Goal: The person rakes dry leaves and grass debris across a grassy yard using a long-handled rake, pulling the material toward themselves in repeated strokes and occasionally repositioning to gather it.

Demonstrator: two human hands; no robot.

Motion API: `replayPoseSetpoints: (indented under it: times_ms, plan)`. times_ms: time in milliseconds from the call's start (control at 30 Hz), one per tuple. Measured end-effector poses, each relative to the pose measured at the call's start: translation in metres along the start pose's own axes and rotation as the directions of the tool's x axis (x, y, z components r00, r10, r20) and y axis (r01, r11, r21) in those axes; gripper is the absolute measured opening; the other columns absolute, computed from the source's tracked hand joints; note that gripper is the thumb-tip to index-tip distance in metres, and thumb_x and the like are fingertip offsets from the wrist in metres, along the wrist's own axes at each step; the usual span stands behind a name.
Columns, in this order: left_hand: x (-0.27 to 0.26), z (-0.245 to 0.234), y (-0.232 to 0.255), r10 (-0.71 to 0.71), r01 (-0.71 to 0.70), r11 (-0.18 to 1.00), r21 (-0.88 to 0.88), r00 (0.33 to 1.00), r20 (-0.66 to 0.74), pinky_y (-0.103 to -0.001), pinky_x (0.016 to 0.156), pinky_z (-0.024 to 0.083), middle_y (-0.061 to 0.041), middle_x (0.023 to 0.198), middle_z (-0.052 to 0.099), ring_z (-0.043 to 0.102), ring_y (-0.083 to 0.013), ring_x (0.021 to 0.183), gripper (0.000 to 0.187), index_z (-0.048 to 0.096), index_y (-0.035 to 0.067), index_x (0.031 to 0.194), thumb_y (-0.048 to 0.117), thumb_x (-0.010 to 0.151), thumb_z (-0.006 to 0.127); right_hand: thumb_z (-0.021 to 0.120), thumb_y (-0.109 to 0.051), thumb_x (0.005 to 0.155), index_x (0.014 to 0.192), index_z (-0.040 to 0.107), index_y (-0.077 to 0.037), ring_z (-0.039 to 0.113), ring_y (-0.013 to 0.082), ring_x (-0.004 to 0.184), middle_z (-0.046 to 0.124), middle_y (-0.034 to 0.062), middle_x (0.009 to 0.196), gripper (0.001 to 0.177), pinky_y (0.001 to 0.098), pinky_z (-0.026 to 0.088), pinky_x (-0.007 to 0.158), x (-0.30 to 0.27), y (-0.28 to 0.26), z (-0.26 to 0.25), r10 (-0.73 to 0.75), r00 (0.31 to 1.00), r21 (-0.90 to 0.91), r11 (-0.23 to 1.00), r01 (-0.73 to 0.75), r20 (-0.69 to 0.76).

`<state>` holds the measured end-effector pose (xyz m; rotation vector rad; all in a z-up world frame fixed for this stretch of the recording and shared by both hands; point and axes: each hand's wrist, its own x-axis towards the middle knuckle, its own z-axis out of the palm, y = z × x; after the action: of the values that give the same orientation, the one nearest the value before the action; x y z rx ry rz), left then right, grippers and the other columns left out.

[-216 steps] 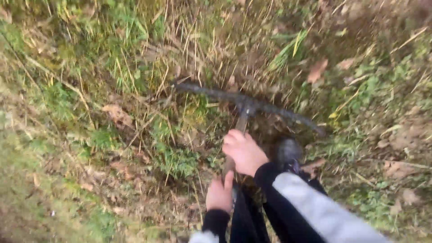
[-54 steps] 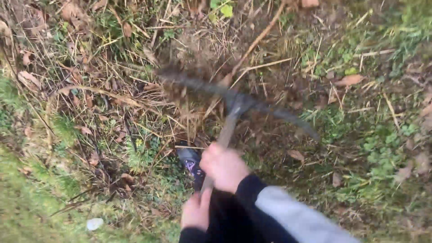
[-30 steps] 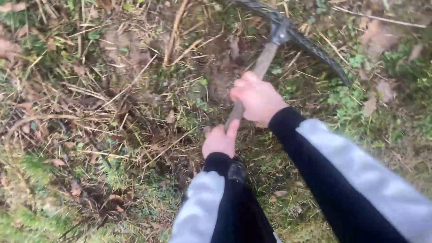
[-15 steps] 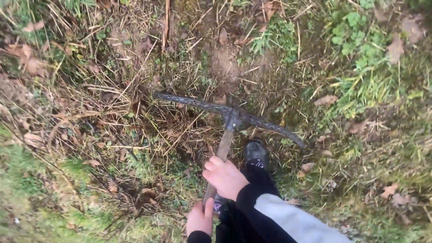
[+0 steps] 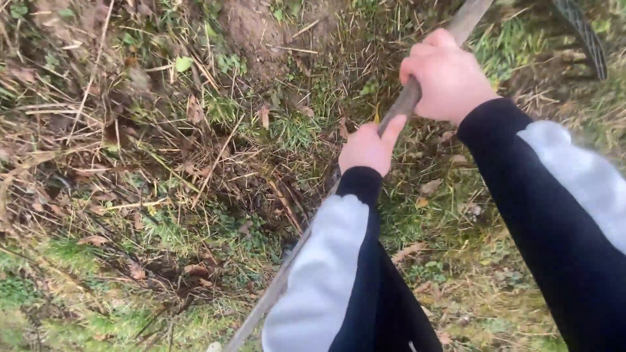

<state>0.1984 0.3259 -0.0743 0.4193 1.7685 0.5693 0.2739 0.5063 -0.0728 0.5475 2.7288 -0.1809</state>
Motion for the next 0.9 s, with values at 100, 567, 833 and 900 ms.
replayPoseSetpoints:
  times_ms: [100,567,833,900]
  plan:
    - [-0.022,-0.001,-0.023,-0.004,0.004,1.000,0.009,1.000,0.008,-0.051,0.095,0.056,-0.018,0.112,0.075,0.073,-0.0333,0.111,0.086,0.064,0.008,0.130,0.078,0.093,0.030,0.077,-0.011,0.058,0.086,0.065,-0.028,0.054,0.0165,0.123,0.058,-0.0125,0.090,0.035,0.0427,0.062,0.086,-0.020,-0.017,0.030,0.047,0.999,0.027,0.999,-0.047,-0.019]
    - [-0.176,0.038,-0.124,-0.314,0.313,0.949,0.026,0.945,0.096,-0.046,0.107,0.051,-0.017,0.113,0.071,0.068,-0.0288,0.115,0.081,0.064,0.004,0.130,0.074,0.099,0.039,0.066,-0.003,0.065,0.083,0.062,-0.026,0.048,0.0199,0.102,0.052,-0.0085,0.087,0.030,0.0331,0.056,0.061,-0.150,-0.153,0.038,-0.181,0.983,0.204,0.964,0.172,0.027]
    - [-0.114,0.066,-0.053,-0.106,0.132,0.977,-0.168,0.982,0.156,-0.050,0.114,0.044,-0.024,0.129,0.068,0.058,-0.0358,0.133,0.091,0.065,0.003,0.132,0.081,0.089,0.043,0.071,-0.005,0.075,0.090,0.071,-0.028,0.051,0.0134,0.105,0.059,-0.0129,0.090,0.027,0.0283,0.061,0.072,-0.127,-0.070,-0.027,-0.157,0.983,-0.054,0.985,0.162,0.093]
    - [-0.092,0.067,-0.045,-0.150,0.180,0.963,-0.203,0.977,0.155,-0.031,0.061,0.051,0.003,0.066,0.050,0.049,-0.0126,0.058,0.057,0.051,0.018,0.073,0.070,0.092,0.040,0.062,-0.001,0.084,0.082,0.069,-0.015,0.052,0.0205,0.096,0.057,0.0005,0.084,0.016,0.0354,0.062,0.077,-0.107,-0.062,-0.016,-0.025,0.957,0.132,0.991,-0.014,0.288]
